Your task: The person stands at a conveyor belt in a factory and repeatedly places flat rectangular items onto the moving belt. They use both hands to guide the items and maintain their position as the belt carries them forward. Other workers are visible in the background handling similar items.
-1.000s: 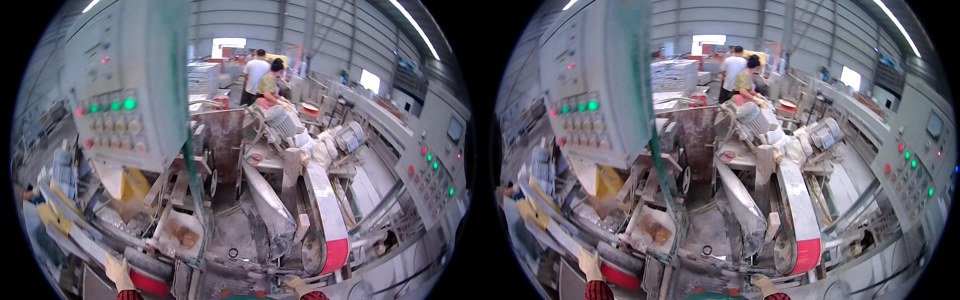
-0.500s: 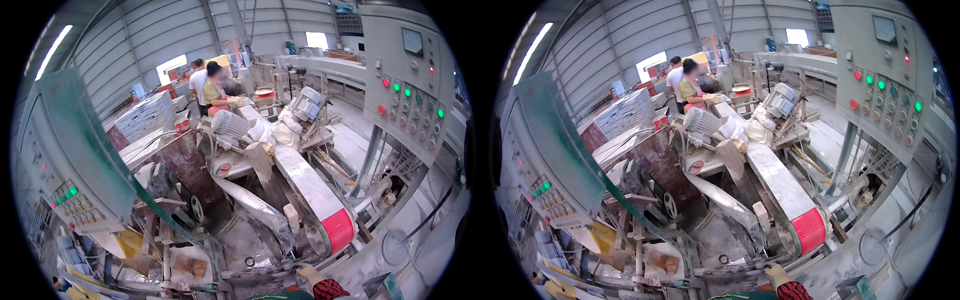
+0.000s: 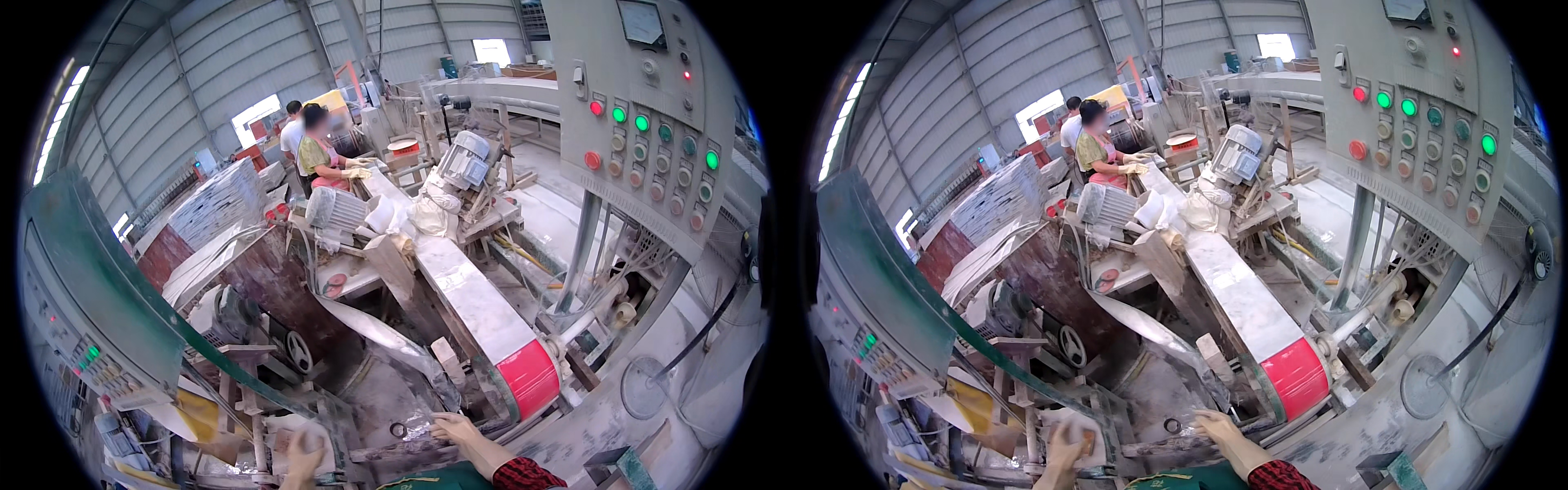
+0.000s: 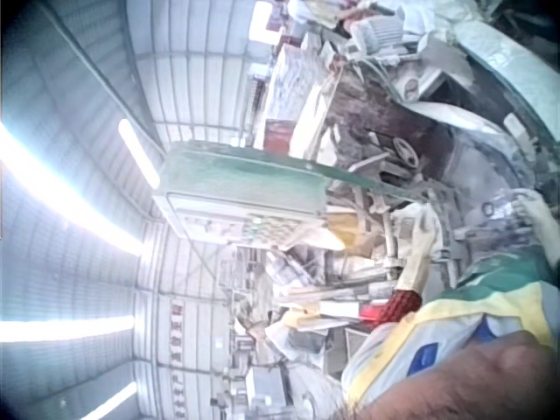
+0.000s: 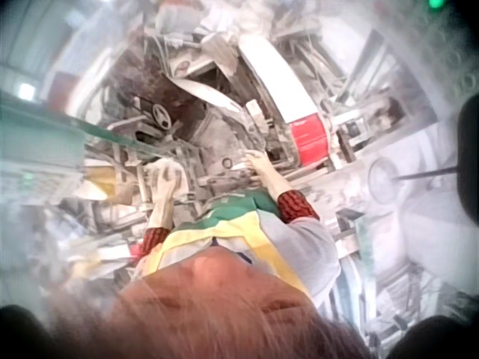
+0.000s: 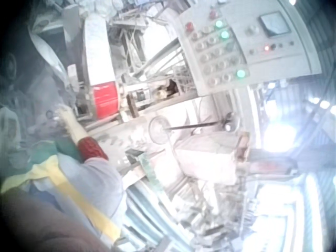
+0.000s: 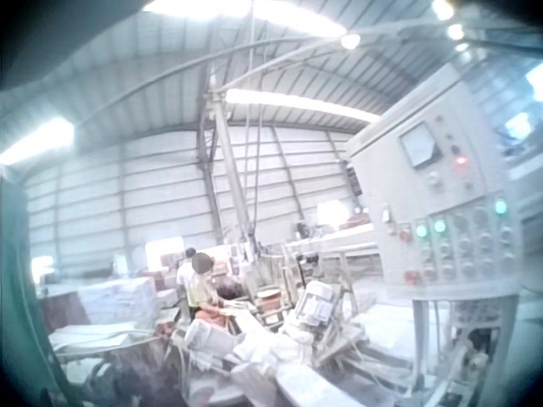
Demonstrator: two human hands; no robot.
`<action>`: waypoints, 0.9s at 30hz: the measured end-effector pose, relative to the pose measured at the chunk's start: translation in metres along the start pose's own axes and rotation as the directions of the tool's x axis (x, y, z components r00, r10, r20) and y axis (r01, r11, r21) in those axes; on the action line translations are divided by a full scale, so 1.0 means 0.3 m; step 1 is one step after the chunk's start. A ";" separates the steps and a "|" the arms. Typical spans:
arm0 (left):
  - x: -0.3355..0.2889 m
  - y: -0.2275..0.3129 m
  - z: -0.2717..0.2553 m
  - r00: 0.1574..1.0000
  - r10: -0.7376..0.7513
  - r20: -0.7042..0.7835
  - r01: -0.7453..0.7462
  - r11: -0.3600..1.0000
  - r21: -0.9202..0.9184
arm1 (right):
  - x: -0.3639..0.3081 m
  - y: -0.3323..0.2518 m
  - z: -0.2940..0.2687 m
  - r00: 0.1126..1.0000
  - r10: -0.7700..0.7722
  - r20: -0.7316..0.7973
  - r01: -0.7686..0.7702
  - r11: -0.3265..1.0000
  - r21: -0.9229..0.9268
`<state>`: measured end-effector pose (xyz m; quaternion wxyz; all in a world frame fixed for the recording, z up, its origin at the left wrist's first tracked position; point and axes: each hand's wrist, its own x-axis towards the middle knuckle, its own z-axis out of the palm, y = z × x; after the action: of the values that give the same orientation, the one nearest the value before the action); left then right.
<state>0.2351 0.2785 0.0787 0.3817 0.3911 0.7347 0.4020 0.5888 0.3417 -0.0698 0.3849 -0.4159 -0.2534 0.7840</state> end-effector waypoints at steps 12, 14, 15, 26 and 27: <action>-0.107 0.378 0.698 0.370 0.544 0.753 -0.790 0.611 -0.053 | -0.174 -0.319 -0.037 0.706 -0.620 -0.343 0.588 0.783 -0.203; -0.048 0.285 0.684 0.418 0.484 0.769 -0.793 0.607 0.050 | -0.216 -0.357 -0.117 0.550 -0.623 -0.557 0.595 0.760 -0.261; -0.020 0.223 0.652 0.494 0.441 0.750 -0.759 0.639 0.124 | -0.216 -0.376 -0.130 0.549 -0.564 -0.617 0.597 0.781 -0.182; 0.059 -0.371 0.251 0.881 -0.294 0.372 0.136 0.908 0.396 | 0.008 -0.383 -0.380 0.424 -0.535 -0.730 0.623 0.758 -0.193; 0.044 -0.389 0.218 0.888 -0.337 0.313 0.162 0.866 0.473 | 0.019 -0.386 -0.384 0.419 -0.533 -0.736 0.620 0.759 -0.197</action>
<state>0.2556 0.2659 -0.0536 0.4713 0.4371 0.7608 0.0892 0.7298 0.4219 -0.0499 0.7197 -0.5687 -0.1541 0.3673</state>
